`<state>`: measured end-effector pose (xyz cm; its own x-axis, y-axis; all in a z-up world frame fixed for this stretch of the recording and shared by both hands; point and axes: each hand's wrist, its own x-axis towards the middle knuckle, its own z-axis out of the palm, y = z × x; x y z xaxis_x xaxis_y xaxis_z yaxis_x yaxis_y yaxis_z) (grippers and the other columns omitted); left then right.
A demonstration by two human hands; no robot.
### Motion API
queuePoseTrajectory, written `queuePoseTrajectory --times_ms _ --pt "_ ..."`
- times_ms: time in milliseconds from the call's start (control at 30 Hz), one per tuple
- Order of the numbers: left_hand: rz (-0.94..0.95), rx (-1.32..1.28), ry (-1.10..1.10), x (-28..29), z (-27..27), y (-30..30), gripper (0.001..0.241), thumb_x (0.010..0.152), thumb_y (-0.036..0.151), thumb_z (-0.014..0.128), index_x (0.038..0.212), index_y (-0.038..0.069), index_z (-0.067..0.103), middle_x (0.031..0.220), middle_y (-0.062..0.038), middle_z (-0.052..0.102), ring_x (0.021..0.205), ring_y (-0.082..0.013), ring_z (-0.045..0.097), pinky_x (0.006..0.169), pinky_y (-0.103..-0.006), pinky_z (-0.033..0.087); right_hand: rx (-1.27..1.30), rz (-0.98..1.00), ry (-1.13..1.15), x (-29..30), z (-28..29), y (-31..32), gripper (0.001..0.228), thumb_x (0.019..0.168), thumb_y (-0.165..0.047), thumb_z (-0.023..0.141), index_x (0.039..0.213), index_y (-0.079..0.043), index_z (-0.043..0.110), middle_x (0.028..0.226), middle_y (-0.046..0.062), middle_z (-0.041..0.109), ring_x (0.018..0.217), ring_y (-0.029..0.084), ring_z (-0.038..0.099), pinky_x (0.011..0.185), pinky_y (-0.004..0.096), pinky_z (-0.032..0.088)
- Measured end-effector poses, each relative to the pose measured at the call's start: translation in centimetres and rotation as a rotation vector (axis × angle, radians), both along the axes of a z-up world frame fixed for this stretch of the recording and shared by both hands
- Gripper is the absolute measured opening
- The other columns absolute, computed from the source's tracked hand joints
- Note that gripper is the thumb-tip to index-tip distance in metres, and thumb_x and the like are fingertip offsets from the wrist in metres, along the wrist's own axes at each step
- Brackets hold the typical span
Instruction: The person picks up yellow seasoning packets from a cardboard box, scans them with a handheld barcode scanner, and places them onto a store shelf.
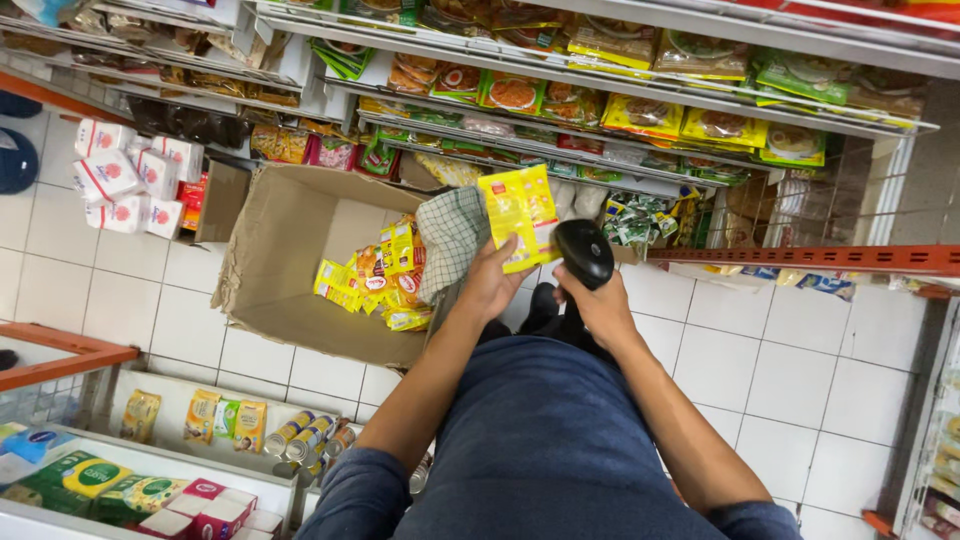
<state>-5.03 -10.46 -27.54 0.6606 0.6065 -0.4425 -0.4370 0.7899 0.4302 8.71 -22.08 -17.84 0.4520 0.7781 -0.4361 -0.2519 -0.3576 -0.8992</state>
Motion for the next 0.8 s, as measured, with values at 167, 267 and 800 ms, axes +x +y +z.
queuePoseTrajectory --times_ms 167,267,800 --pt "0.016 0.044 -0.132 0.8 1.6 0.8 0.045 0.109 0.032 0.047 0.144 0.005 0.047 0.140 -0.016 0.062 0.126 -0.0311 0.062 0.109 -0.0474 0.049 -0.089 0.240 -0.131 -0.9 2.0 -1.9 0.018 0.090 -0.017 0.076 0.094 0.000 0.071 0.072 0.004 0.071 0.061 0.011 0.067 0.058 0.028 0.055" --pt "0.021 0.071 -0.128 1.1 1.9 0.8 0.048 0.110 0.035 0.047 0.146 0.003 0.047 0.140 -0.015 0.062 0.127 -0.0292 0.062 0.109 -0.0448 0.049 -0.107 0.300 -0.128 -1.7 2.3 -1.6 0.020 0.088 -0.018 0.078 0.092 0.000 0.071 0.070 0.004 0.070 0.059 0.011 0.065 0.056 0.028 0.054" --pt "0.041 0.144 -0.070 1.8 0.9 0.3 0.044 0.110 0.032 0.049 0.143 0.004 0.050 0.139 -0.012 0.062 0.128 -0.0257 0.061 0.111 -0.0413 0.047 -0.046 0.276 -0.174 -0.7 1.5 -1.3 0.020 0.088 -0.020 0.078 0.095 -0.003 0.072 0.071 0.003 0.070 0.061 0.010 0.065 0.058 0.027 0.054"
